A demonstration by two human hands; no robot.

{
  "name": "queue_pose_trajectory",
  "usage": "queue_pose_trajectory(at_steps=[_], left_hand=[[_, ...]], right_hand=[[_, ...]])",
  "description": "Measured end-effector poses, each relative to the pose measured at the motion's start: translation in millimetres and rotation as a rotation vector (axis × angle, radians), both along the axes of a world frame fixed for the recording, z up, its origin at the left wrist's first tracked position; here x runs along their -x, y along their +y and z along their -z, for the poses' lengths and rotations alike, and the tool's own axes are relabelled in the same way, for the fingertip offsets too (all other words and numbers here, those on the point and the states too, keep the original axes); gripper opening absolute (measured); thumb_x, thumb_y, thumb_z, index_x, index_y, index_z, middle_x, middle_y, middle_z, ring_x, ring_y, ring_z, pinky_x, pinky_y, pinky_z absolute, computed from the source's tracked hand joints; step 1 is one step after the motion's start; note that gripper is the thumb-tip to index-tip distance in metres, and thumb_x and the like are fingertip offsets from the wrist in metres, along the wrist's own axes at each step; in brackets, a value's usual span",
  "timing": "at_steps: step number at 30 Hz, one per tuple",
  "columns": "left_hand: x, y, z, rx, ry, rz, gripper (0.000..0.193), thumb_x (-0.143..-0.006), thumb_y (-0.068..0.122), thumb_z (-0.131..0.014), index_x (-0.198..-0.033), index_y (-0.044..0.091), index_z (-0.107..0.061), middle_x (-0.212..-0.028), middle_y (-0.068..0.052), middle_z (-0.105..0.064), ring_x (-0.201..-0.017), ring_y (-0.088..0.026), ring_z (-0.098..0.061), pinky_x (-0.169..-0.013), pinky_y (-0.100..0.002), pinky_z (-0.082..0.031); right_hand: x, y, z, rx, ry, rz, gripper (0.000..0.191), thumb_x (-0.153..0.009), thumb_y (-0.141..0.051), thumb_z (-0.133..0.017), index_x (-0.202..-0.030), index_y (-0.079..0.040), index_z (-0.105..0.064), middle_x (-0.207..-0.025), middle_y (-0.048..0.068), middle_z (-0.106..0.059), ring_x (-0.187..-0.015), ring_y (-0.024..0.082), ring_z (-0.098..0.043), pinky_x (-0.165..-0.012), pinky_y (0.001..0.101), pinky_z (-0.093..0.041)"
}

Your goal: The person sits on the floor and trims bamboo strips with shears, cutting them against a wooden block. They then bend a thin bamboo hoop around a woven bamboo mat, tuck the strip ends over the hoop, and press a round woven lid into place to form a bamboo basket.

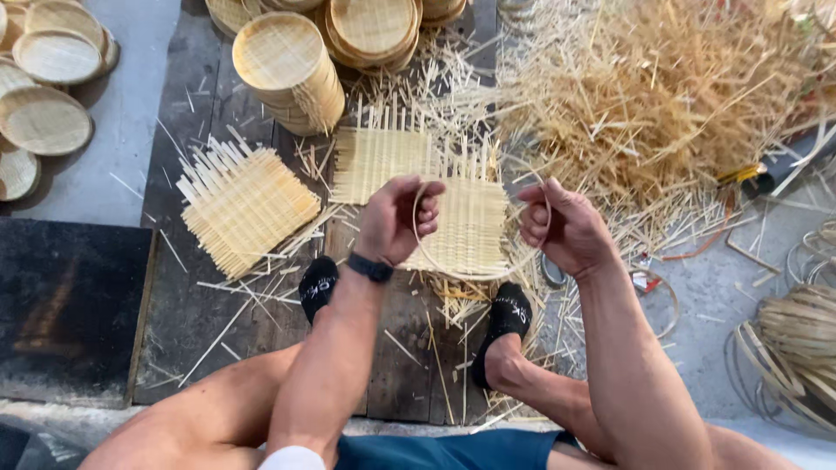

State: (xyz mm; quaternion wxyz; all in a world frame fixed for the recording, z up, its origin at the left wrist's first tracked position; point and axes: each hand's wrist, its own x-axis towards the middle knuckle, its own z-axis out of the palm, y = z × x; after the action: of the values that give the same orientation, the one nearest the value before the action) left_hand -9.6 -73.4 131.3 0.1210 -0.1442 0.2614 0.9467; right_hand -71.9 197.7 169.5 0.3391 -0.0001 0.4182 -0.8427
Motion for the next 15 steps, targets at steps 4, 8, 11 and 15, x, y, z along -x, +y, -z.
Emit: queue_pose_trajectory(at_steps=[4,8,11,15], left_hand=[[1,1,-5,0.309,-0.119,0.177,0.036,-0.099,0.03,-0.061,-0.086,-0.002,-0.071,-0.055,0.005,-0.043,-0.045,-0.006,-0.035,-0.041,-0.023,-0.029],[-1,17,5,0.226,-0.161,-0.027,0.035,-0.098,0.02,-0.067,-0.067,0.01,-0.053,-0.051,0.003,-0.04,-0.039,-0.008,-0.03,-0.035,-0.025,-0.022],[-1,22,11,0.133,-0.176,-0.094,0.038,-0.097,0.021,-0.067,-0.064,0.01,-0.052,-0.048,0.005,-0.037,-0.038,-0.008,-0.031,-0.034,-0.024,-0.023],[3,12,4,0.159,-0.189,-0.058,0.032,-0.098,0.024,-0.066,-0.071,0.007,-0.062,-0.054,0.002,-0.048,-0.042,-0.007,-0.035,-0.039,-0.024,-0.028]], right_hand=[[1,2,22,-0.09,-0.047,-0.091,0.039,-0.107,-0.032,-0.06,-0.098,0.005,-0.07,-0.063,-0.004,-0.04,-0.054,0.009,-0.041,-0.048,0.0235,-0.032],[-3,-7,27,-0.088,-0.098,-0.139,0.039,-0.106,-0.033,-0.061,-0.092,0.003,-0.069,-0.061,-0.005,-0.035,-0.051,0.007,-0.034,-0.044,0.022,-0.027],[-9,-13,27,-0.108,-0.139,-0.103,0.041,-0.103,-0.037,-0.061,-0.093,0.002,-0.07,-0.06,-0.006,-0.033,-0.051,0.006,-0.031,-0.044,0.0219,-0.026],[-11,-16,29,-0.055,-0.211,0.055,0.051,-0.1,-0.046,-0.059,-0.089,0.003,-0.071,-0.061,-0.005,-0.034,-0.051,0.008,-0.033,-0.045,0.0247,-0.028]])
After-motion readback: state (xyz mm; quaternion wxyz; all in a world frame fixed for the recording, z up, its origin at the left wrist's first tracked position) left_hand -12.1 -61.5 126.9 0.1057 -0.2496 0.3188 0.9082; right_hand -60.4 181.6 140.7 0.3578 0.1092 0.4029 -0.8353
